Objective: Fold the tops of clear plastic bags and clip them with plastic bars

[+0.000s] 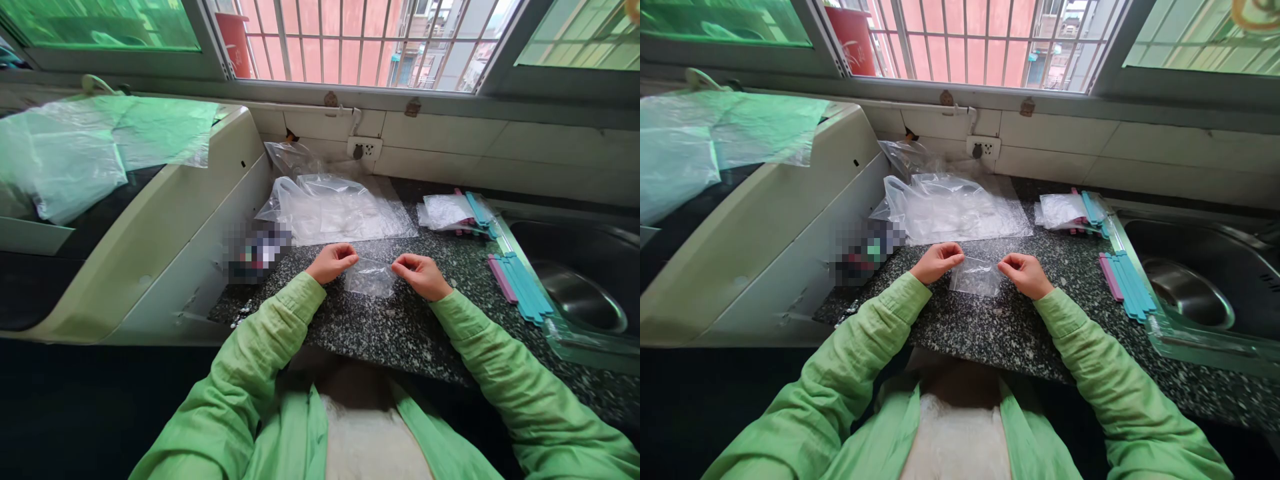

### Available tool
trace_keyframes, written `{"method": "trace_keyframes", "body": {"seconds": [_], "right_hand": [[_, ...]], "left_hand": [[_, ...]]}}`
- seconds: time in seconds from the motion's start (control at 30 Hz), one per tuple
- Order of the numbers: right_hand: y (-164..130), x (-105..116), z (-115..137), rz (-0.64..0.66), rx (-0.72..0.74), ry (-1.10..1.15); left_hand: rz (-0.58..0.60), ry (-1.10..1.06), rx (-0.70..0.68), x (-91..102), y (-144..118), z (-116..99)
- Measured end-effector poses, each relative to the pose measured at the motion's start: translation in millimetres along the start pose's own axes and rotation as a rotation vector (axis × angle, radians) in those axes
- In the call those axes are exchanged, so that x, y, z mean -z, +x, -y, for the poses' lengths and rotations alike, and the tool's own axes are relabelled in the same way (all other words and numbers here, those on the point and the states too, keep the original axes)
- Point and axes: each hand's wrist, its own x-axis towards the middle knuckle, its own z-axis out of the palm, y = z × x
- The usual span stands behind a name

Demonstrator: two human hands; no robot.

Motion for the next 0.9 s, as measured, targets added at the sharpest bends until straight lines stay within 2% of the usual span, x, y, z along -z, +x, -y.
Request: {"method": "trace_keyframes", "body": {"seconds": [0.3, 0.57, 0.9], "right_hand": [[0.6, -0.6, 0.5, -0.032, -0.076, 0.038], [-1.6, -0.2, 4.1, 0.029, -0.141, 0.136], [-2.2, -0.7, 1.2, -0.052, -0.129, 0.162]], "left_hand": [[-0.054, -0.040, 0.000, 2.5, 2.5, 5.1], [-0.269, -0.165, -0.062, 5.2, 5.3, 6.3], [-0.373, -0.165, -0.102, 2.9, 6.1, 8.6]]}}
